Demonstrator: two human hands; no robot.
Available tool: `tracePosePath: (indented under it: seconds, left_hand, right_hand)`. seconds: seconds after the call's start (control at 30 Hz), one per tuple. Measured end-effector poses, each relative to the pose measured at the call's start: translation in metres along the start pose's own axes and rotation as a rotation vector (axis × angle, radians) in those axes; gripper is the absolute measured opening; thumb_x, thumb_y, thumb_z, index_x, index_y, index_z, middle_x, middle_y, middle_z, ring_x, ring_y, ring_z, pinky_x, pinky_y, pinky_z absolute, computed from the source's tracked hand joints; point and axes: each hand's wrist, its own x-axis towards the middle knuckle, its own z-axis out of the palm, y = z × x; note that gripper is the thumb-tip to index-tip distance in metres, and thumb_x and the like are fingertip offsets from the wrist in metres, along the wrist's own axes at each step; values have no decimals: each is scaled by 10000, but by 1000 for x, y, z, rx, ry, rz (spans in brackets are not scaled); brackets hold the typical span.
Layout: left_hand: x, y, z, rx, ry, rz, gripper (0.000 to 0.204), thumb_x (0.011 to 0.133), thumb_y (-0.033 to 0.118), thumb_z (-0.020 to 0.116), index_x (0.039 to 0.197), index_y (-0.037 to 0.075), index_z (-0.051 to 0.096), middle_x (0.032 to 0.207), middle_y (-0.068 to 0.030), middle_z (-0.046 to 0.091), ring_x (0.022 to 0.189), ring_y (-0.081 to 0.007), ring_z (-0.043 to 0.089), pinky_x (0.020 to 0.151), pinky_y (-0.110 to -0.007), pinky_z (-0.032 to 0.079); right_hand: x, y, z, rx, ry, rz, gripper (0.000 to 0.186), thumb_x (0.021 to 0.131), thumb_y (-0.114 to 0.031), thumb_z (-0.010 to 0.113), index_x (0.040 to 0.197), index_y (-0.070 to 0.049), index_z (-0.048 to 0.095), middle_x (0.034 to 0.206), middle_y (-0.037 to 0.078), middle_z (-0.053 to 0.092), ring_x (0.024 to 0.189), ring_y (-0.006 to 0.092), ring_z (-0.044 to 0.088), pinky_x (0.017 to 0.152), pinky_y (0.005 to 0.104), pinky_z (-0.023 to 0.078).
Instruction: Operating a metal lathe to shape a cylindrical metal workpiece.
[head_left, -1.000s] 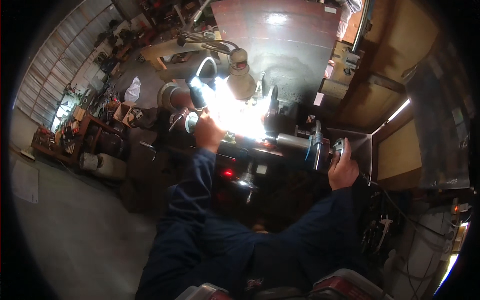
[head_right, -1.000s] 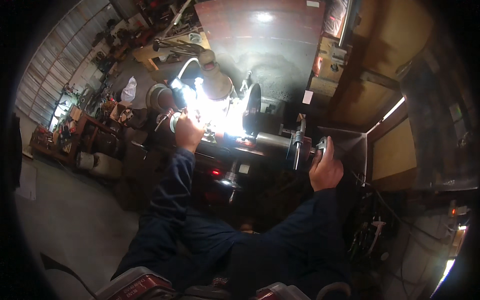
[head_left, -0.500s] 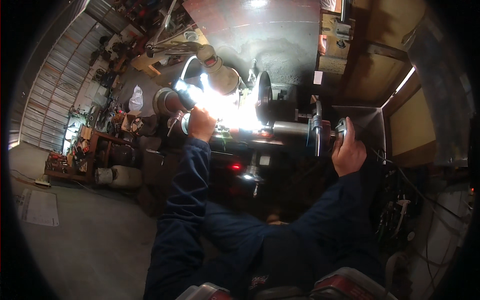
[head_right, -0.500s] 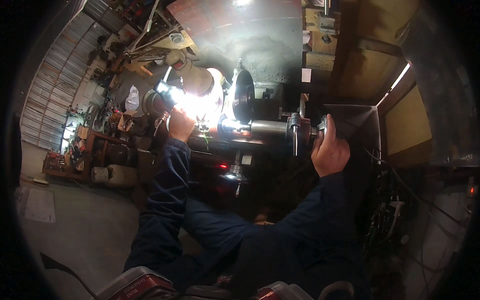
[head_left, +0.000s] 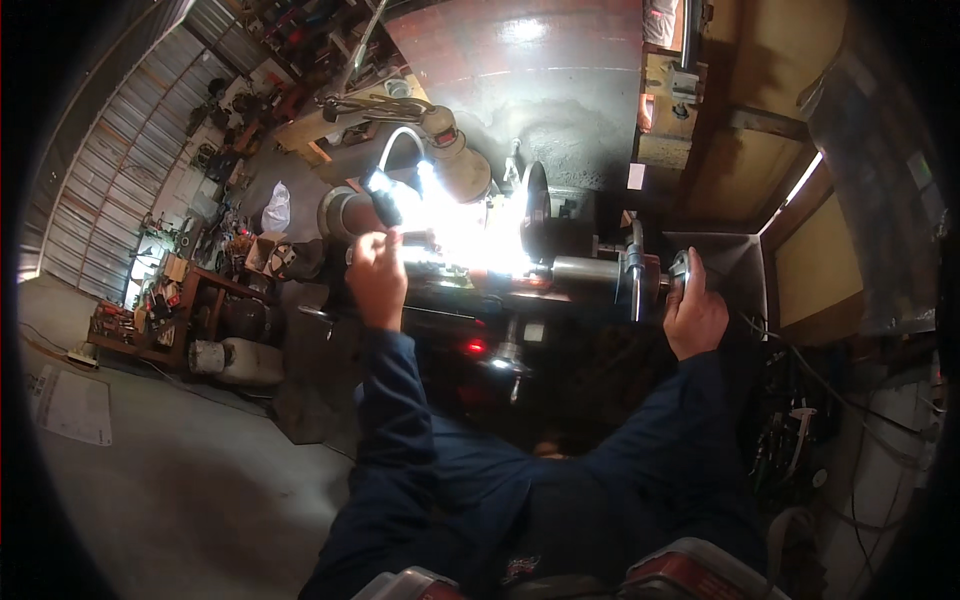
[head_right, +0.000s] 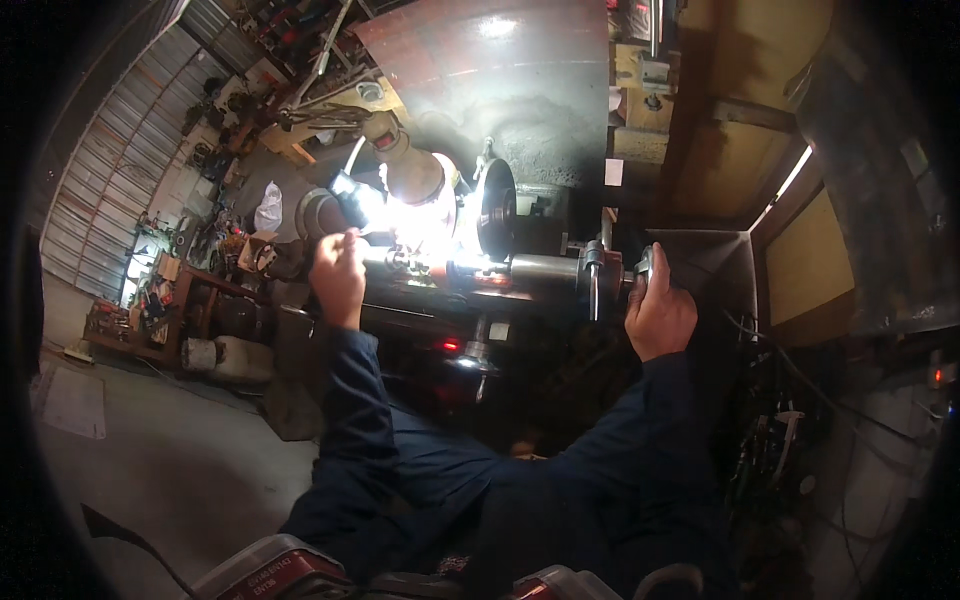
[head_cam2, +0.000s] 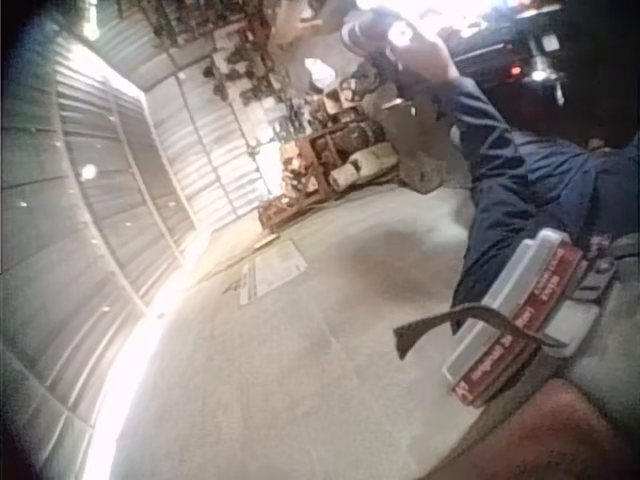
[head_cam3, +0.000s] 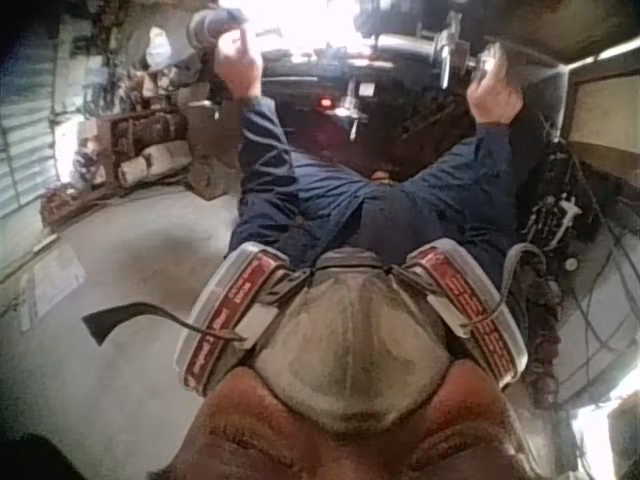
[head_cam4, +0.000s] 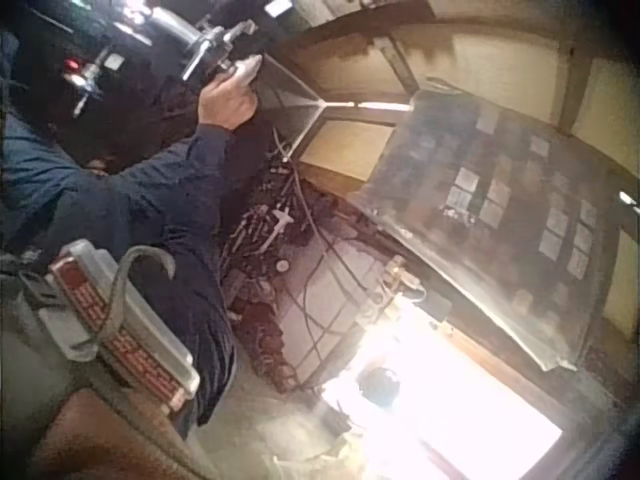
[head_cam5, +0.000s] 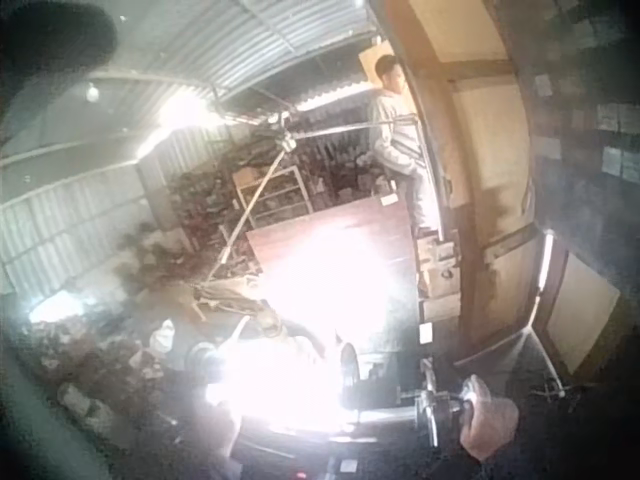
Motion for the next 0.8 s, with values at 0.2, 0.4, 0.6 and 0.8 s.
tracePosePath:
  seconds: [0.2, 0.4, 0.6, 0.8]
  left_hand:
    - [-87, -28, -25, -328, 395, -333, 198, 936, 218, 610, 889, 26, 595, 666, -21, 562, 560, -68, 509, 486, -215, 415]
    - [-189, -13, -20, 213, -118, 51, 438, 811, 313, 716, 1016, -41, 557, 909, -170, 614, 848, -346, 599, 808, -420, 473]
    - [-229, -9, 25, 120, -730, -340, 668, 703, 309, 752, 1230, 31, 450, 1087, -209, 599, 981, -408, 601, 779, -472, 509]
    - [-220, -25, 55, 371, -744, -230, 624, 625, 219, 753, 1162, 22, 505, 1081, -223, 588, 1022, -404, 565, 908, -461, 452]
  right_hand:
    - [0, 5, -8, -22, -8, 29, 627, 830, -172, 622, 1393, -41, 379, 770, 201, 634, 595, 368, 581, 579, 464, 459]
    - [-16, -13, -5, 34, -27, 21, 598, 844, -151, 593, 1376, 30, 390, 841, 219, 641, 693, 380, 602, 669, 465, 470]
    - [-8, -16, -7, -15, -18, 58, 515, 886, -159, 562, 1360, 1, 439, 992, 208, 645, 788, 371, 607, 738, 437, 460]
    - [-5, -15, -2, -123, -2, 53, 466, 948, -199, 488, 1383, -57, 404, 1052, 213, 645, 759, 406, 613, 660, 489, 455]
